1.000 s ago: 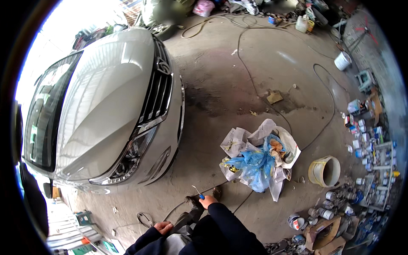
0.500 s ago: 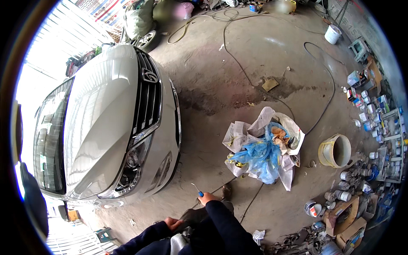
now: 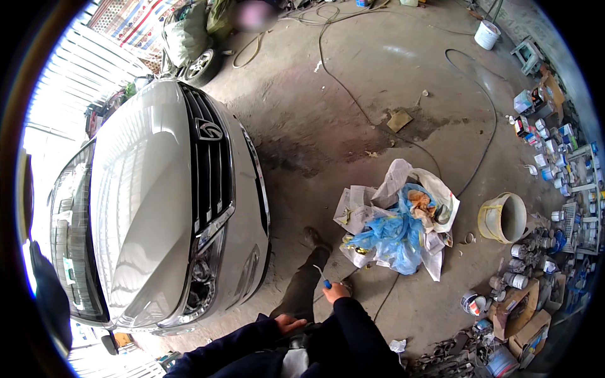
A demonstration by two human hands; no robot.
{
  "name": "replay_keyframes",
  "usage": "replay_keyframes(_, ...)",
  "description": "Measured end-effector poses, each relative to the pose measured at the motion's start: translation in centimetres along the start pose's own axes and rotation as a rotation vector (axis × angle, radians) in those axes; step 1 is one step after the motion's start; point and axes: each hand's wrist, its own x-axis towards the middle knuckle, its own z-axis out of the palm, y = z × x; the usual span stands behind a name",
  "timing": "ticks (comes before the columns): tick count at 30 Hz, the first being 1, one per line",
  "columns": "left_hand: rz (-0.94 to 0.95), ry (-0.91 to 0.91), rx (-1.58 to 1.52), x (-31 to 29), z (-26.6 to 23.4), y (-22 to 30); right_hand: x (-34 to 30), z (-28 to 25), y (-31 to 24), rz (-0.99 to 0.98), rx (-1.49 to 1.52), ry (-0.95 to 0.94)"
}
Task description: The person walks through a cluttered workshop carrying a black plastic panel and a blue-handled tool, then approaches a white car. They use the tool to pry and adjust the panel along the front fender and side mirror area, repeatedly inserting the tool into gaps and pressing the panel into place. The person also touches the front bumper and hood while inspecting alignment.
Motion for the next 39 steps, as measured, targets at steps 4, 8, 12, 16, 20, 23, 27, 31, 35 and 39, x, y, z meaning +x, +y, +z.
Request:
replay_keyframes(4, -0.209, -0.093, -0.109, 4.6, -7.0, -0.3, 6.7, -0.8, 1.1, 0.080, -0.059, 0.005)
replay_keyframes(8, 0.276, 0.015, -0.067, 11.0, -9.2, -11.0, 13.2, -4.9, -3.2, 0.067, -0.008, 0.110)
replay_keyframes(12, -0.416, -0.246, 0.050, 7.8, -24.0, 1.8, 21.0, -11.1, -10.3, 0.088, 0.014, 0.241)
replay_keyframes(16, -0.312, 0.253, 0.234, 13.9, -27.7, -4.6, 28.7, -15.6, -16.5, -0.021, 0.050, 0.337)
replay_keyframes(20, -0.495, 0.393, 0.122, 21.8, -32.0, -7.4, 33.4, -19.2, -19.9, -0.041, -0.010, 0.299)
replay_keyframes(23, -0.679, 0.297, -0.035, 27.2, -33.1, -3.9, 36.3, -20.4, -17.5, -0.044, -0.091, 0.296)
replay_keyframes(27, -0.844, 0.263, -0.041, 34.3, -36.0, 0.8, 40.4, -24.3, -17.8, -0.073, -0.121, 0.286)
replay_keyframes(31, -0.975, 0.198, -0.039, 36.8, -36.3, 1.1, 43.6, -26.8, -19.3, -0.019, -0.169, 0.268)
replay_keyframes(35, -0.907, 0.311, -0.217, 36.6, -40.8, 0.1, 45.4, -28.4, -19.3, -0.004, -0.165, 0.244)
replay_keyframes(39, -0.704, 1.010, -0.315, 37.2, -52.1, -2.2, 46.6, -29.3, -20.0, 0.002, -0.214, 0.165)
